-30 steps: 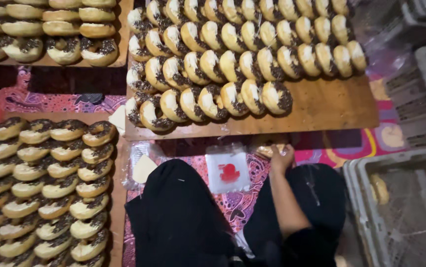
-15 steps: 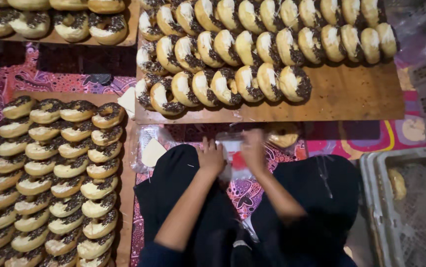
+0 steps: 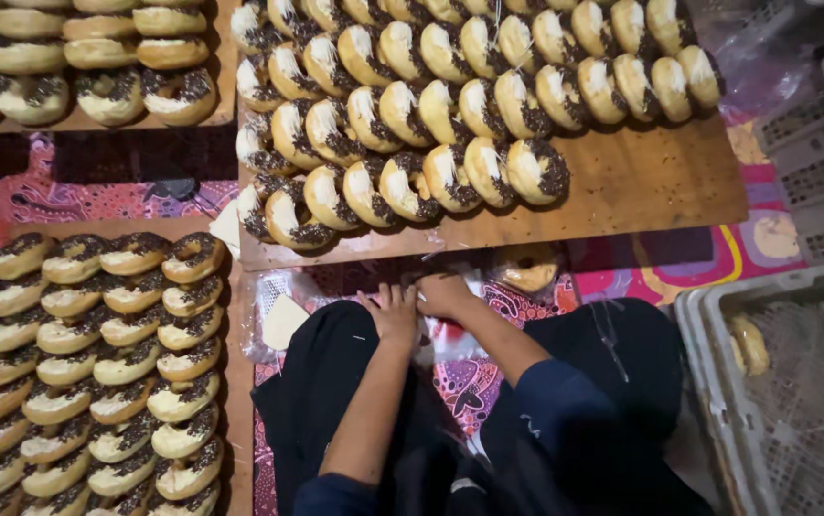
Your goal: The person sits on the floor and repeatedly picks up ring-shaped pastries from a wooden board, places each into a small clear plastic bag, and sets the bagged pastry into a nearby crate. The person handles the pastries one at a time throughout the clip.
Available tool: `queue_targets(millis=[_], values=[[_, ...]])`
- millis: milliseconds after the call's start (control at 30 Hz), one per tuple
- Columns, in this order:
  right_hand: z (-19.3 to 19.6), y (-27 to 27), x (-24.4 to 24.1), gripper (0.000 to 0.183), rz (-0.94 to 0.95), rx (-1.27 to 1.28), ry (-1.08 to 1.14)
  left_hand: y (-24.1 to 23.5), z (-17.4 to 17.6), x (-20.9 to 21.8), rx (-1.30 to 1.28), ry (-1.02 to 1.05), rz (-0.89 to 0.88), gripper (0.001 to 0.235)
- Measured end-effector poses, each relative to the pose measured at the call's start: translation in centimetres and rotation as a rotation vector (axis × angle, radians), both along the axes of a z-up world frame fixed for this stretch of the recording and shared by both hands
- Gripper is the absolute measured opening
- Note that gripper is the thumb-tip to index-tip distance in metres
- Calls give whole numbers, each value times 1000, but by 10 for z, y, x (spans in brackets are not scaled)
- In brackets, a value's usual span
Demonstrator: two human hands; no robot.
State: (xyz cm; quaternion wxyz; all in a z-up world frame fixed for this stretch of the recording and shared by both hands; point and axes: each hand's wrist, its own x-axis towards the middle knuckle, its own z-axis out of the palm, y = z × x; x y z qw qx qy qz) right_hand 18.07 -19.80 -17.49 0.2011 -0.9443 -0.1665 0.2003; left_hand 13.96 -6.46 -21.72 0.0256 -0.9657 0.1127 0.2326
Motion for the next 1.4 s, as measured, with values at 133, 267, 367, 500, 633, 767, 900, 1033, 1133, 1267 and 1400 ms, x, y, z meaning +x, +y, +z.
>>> queue_targets(millis=[133, 267, 367, 500, 633, 767, 900, 1033, 1133, 1267, 1400], values=[[-6, 0, 15, 45, -25, -199, 85, 1, 16, 1, -4, -3, -16, 77], [12, -18, 3, 45, -75, 58, 175, 7, 63, -1, -199, -70, 131, 97], [52, -32, -43, 39, -493, 604, 278, 17, 101, -19, -1007, -445, 478, 98], [129, -38, -126, 47, 189, 410, -564, 17, 127, -51, -1874, 547, 1147, 72], [193, -66, -113, 55, -49, 751, -258, 37, 114, -48, -2290, 658, 1449, 52], [211, -132, -16, 96, -797, 345, -503, 65, 78, -42, -2341, 433, 1584, 41], [203, -147, 66, 131, -923, 138, -180, 59, 70, -40, -2381, 516, 1562, 39], [201, -157, 60, 137, -932, 191, -160, 44, 97, -56, -2267, 677, 1623, 50], [207, -196, 21, 138, -593, 323, -166, 56, 120, -65, -2401, 731, 1513, 46], [182, -228, -51, 121, -532, 289, -541, 64, 118, -73, -2275, 655, 1525, 26], [147, -178, -58, 135, -979, 338, -581, 29, 107, -60, -2257, 581, 1611, 21]])
